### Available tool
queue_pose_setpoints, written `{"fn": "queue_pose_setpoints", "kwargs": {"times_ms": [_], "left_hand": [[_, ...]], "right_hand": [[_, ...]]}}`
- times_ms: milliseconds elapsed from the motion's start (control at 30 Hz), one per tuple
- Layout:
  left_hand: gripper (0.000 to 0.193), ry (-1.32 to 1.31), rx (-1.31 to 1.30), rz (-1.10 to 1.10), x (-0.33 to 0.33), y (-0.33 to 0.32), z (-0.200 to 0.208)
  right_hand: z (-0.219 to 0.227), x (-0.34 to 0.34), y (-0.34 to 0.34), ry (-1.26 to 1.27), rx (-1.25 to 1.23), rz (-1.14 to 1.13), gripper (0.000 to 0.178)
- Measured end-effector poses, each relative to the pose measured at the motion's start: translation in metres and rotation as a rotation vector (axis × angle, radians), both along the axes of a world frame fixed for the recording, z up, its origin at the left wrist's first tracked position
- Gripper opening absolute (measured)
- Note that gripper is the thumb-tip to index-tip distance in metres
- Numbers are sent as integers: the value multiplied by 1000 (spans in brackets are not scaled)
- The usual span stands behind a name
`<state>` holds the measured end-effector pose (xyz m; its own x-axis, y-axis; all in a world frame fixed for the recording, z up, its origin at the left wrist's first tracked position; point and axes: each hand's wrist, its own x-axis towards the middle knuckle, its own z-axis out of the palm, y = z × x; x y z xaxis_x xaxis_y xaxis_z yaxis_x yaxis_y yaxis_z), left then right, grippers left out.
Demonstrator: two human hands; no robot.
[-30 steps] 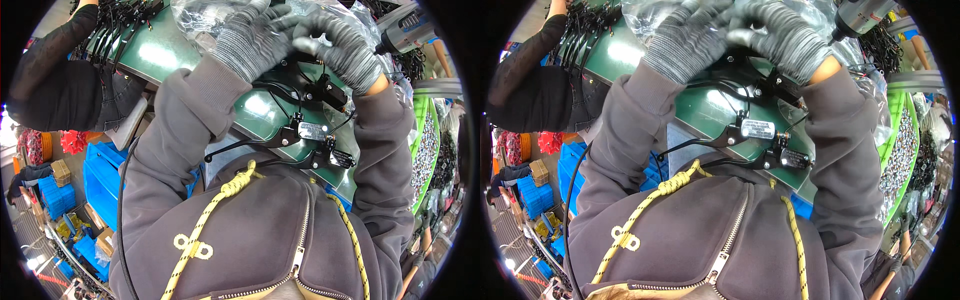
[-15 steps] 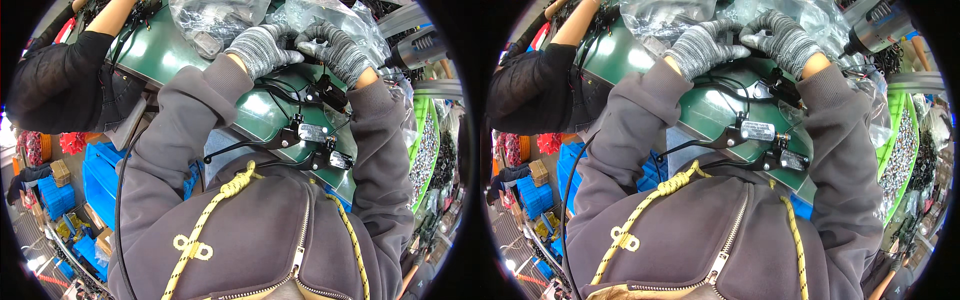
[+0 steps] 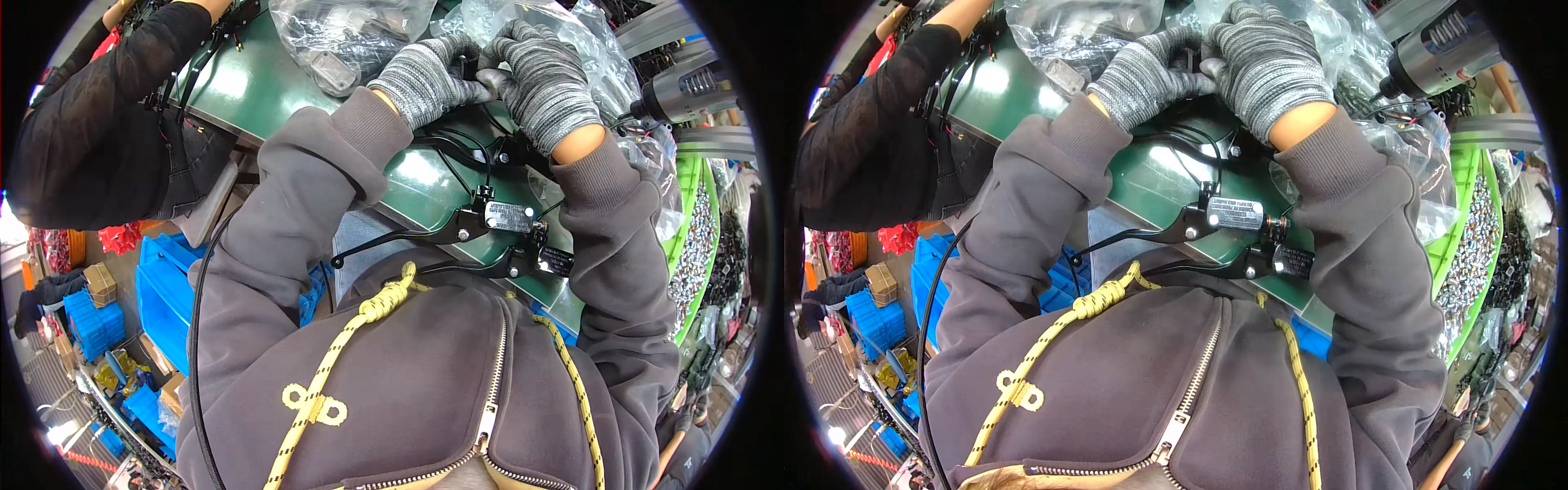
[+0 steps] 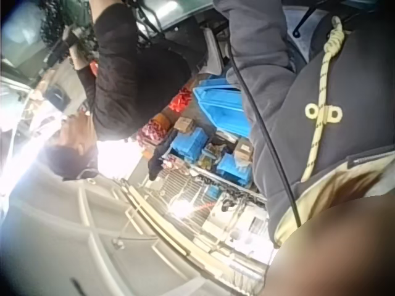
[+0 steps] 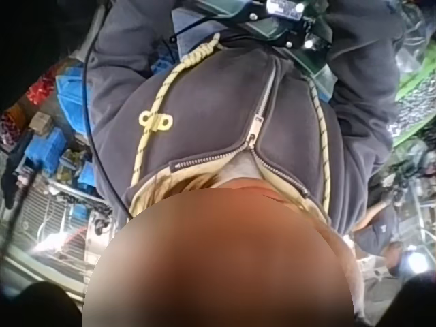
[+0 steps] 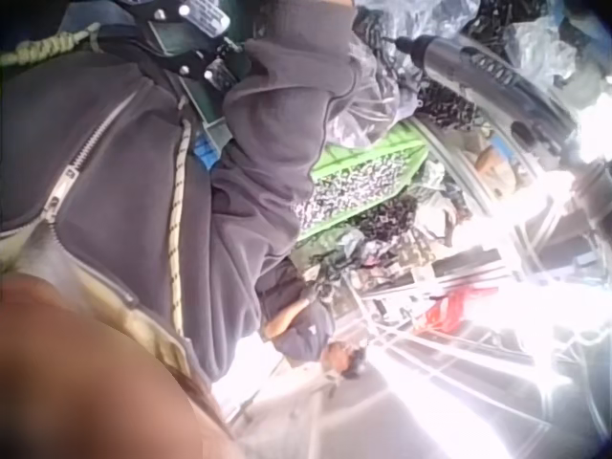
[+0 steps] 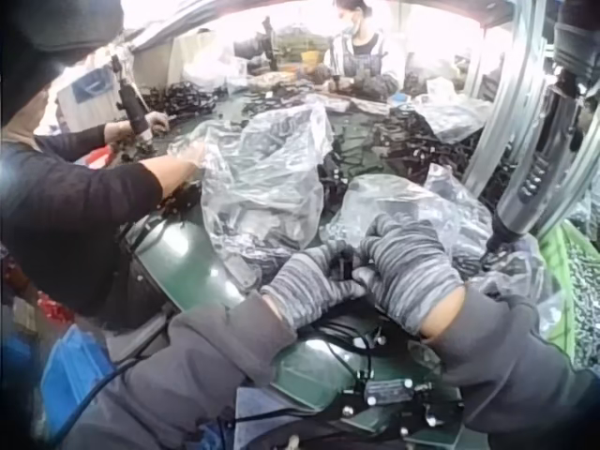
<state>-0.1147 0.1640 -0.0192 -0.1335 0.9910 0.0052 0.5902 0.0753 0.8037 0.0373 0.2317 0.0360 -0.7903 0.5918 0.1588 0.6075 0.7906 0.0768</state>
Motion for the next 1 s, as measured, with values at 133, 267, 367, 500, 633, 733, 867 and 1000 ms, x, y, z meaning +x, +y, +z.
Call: {"fn": "queue_pose_setpoints", "kwargs": {"times_ms": [133,267,367,500,633,733,867,1000], "left_hand": [[60,60,-5,-7,1,2,4],[58,-39,45,-1,-2,3,-8],[56,-12,34,7,1,4,-4],[54,-134,26,8,1,5,-12],[52,-179,60,-5,1,6,-19],[51,-213,92,-12,4,7,-20],[50,-167,67,0,2,6,-18],[52,-177,85,-10,0,6,-20]], "right_hand": [[3,-2,-1,-23,-43,-76,21],[0,-5,-4,-27,35,-101,23],[3,-4,-5,-16,5,-114,24],[-5,-4,-1,2,-32,-120,24],[-4,0,0,1,-32,-77,23],[7,5,-3,-38,-76,-9,23],[0,4,-4,-13,-34,-49,22],[-6,6,6,121,-101,-13,21]]}}
